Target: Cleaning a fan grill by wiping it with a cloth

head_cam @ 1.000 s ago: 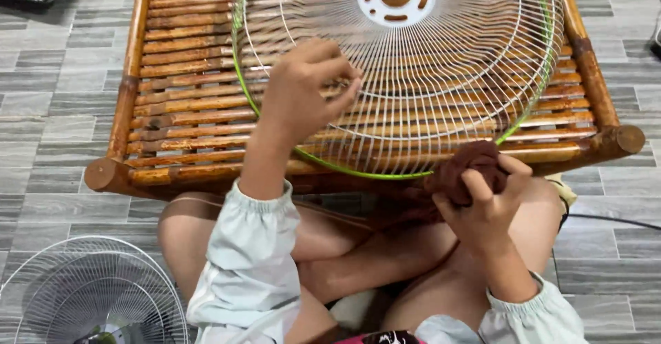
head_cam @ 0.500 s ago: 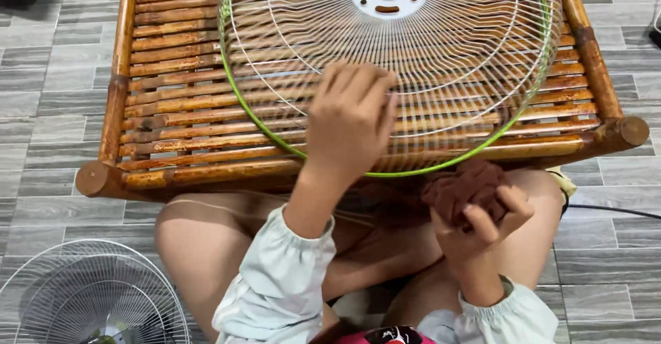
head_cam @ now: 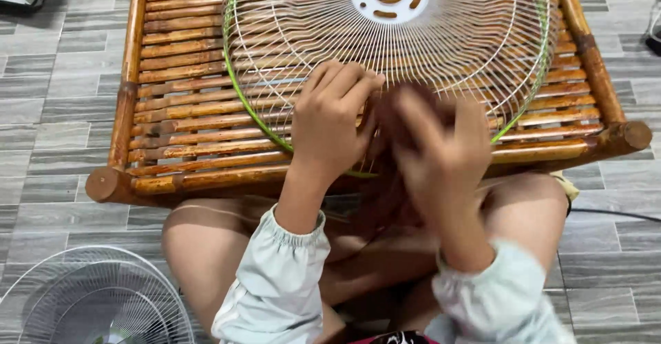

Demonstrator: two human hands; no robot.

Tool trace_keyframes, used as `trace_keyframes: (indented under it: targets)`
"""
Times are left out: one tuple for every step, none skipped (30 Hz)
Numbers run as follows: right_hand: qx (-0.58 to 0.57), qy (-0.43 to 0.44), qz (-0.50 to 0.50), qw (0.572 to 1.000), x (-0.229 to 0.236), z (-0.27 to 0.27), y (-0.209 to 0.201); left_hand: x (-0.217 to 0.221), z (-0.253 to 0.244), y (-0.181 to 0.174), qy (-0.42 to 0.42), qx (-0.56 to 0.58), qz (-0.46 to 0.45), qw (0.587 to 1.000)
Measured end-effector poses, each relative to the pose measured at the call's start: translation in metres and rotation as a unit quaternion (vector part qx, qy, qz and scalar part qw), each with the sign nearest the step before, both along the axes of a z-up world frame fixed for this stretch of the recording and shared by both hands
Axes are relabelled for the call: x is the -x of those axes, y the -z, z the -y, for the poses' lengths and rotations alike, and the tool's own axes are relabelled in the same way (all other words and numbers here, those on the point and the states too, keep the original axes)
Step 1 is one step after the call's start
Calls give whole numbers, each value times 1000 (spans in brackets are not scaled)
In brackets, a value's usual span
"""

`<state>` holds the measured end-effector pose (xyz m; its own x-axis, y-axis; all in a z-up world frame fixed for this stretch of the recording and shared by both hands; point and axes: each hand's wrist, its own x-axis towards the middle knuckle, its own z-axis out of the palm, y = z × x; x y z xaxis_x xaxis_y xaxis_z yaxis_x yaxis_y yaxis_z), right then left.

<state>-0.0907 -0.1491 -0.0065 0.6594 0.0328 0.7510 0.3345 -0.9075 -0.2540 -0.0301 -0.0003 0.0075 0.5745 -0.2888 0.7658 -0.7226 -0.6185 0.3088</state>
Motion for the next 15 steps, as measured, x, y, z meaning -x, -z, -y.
trace_keyframes:
  targets:
    - [42,-4,-15,999,-17,1,-14,0,-1,1,-3,-5,-1,1000]
    - [83,-6,-29,996,-35,3,-29,0,-1,2,-4,-10,0,1000]
    - [81,-4,-31,996,-59,6,-23,3,-1,2,-1,-11,-2,1000]
    - [145,20,-47,988,-88,10,-20,3,0,0,-4,-3,-5,1000]
    - [208,43,-62,975,-117,14,-17,2,1,-1,-7,5,-8,1000]
    - [210,42,-61,975,-135,17,-15,1,1,-2,-8,6,-7,1000]
    - [209,23,-40,977,-152,19,-13,0,1,-2,-9,6,5,1000]
    - [208,3,-25,978,-166,21,-7,3,1,-1,-9,5,11,1000]
    - [208,0,-30,978,-164,19,-9,4,1,1,-11,5,6,1000]
    - [222,-9,25,975,-164,18,-11,3,2,3,-21,-3,15,1000]
    - [235,-19,80,968,-164,17,-13,2,3,4,-31,-12,25,999]
    - [236,-20,82,968,-149,19,-13,3,3,4,-32,-11,26,999]
    - [246,4,54,968,-134,22,-12,3,4,3,-34,-6,18,999]
    - [254,27,27,966,-120,23,-12,4,3,2,-37,-2,9,999]
    - [254,25,29,966,-96,22,-19,3,3,3,-39,-2,11,999]
